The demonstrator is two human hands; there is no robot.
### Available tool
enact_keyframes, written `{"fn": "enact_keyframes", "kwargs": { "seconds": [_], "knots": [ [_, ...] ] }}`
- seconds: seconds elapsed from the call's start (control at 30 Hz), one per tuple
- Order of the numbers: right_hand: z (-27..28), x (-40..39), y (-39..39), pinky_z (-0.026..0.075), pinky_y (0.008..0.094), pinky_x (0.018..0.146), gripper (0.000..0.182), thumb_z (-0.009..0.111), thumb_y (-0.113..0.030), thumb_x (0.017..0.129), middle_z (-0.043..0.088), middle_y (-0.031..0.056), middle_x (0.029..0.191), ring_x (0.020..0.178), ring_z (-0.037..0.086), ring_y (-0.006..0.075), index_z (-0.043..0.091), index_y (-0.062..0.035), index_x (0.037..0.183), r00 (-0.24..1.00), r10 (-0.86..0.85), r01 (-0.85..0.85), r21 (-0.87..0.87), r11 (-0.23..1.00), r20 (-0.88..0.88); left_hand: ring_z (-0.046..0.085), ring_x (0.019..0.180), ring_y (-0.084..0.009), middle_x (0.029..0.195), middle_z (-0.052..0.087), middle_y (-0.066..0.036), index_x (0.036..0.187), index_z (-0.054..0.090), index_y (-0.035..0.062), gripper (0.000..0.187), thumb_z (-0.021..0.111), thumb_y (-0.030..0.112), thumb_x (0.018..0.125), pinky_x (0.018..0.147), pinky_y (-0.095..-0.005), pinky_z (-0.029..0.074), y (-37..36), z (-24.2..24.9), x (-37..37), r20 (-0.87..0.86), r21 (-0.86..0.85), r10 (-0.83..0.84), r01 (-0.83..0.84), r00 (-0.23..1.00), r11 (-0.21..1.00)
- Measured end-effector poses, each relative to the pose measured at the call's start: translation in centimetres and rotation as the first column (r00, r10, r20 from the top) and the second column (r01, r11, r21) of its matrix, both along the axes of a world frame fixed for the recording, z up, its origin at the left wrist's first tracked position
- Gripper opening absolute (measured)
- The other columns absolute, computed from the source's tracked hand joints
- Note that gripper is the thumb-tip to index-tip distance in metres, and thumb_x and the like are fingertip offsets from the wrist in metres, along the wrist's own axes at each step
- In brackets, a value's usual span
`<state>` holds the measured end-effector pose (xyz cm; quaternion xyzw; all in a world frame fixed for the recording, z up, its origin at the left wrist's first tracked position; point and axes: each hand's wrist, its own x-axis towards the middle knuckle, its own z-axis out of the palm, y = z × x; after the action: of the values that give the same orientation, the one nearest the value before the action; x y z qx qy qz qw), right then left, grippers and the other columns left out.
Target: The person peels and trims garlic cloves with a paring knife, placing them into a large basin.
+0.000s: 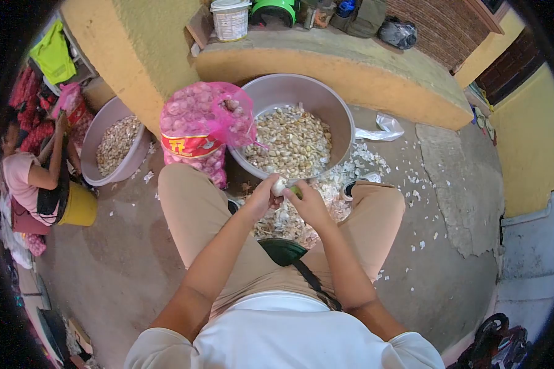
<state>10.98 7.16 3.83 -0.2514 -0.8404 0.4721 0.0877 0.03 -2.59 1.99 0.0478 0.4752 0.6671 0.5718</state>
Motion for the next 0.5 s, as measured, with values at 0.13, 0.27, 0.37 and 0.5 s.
{"fn": "enact_keyframes", "kwargs": {
  "seconds": [0.13,0.27,0.37,0.5],
  "knots": [
    [-0.4,-0.1,-0.1,0.039,0.0379,0.057,0.034,0.054,-0.033,0.078,0.053,0.0180,0.066,0.063,0.051,0.0326,0.048,-0.0002,0.084,1.000,-0.015,0.015,0.015,1.000,-0.007,0.035,0.044,-0.0090,0.060,0.042,0.002,0.092,0.048,0.0144,0.025,0.035,0.034,0.086,0.038,-0.0231,0.026,0.2,-0.2,0.2,-0.032,0.007,0.012,-0.012,0.999,1.000],
    [0.3,-0.1,-0.1,0.037,0.0315,0.054,0.032,0.055,-0.030,0.079,0.050,0.0132,0.063,0.057,0.045,0.0212,0.049,0.0010,0.084,0.999,-0.031,0.031,-0.001,1.000,0.036,0.035,0.044,-0.0095,0.060,0.042,0.002,0.092,0.048,0.0153,0.024,0.034,0.034,0.086,0.038,-0.0230,0.027,0.2,0.0,0.4,-0.117,-0.005,0.009,-0.010,0.993,1.000],
    [0.1,-0.1,0.0,0.038,0.0363,0.054,0.034,0.054,-0.034,0.078,0.052,0.0169,0.063,0.060,0.049,0.0304,0.050,-0.0003,0.081,0.999,-0.029,0.030,-0.006,1.000,0.021,0.036,0.048,-0.0093,0.063,0.043,0.002,0.092,0.047,0.0158,0.023,0.034,0.033,0.087,0.040,-0.0236,0.029,0.1,-0.3,0.2,-0.136,-0.004,-0.013,0.012,0.991,1.000],
    [0.4,0.0,0.1,0.039,0.0379,0.054,0.034,0.055,-0.035,0.077,0.052,0.0175,0.063,0.060,0.052,0.0336,0.051,-0.0015,0.079,1.000,-0.025,0.025,0.003,1.000,-0.001,0.038,0.052,-0.0090,0.068,0.043,0.002,0.092,0.047,0.0157,0.023,0.034,0.033,0.087,0.041,-0.0239,0.030,0.2,-0.8,0.4,-0.132,0.016,0.027,-0.025,0.991,1.000]
  ]
}}
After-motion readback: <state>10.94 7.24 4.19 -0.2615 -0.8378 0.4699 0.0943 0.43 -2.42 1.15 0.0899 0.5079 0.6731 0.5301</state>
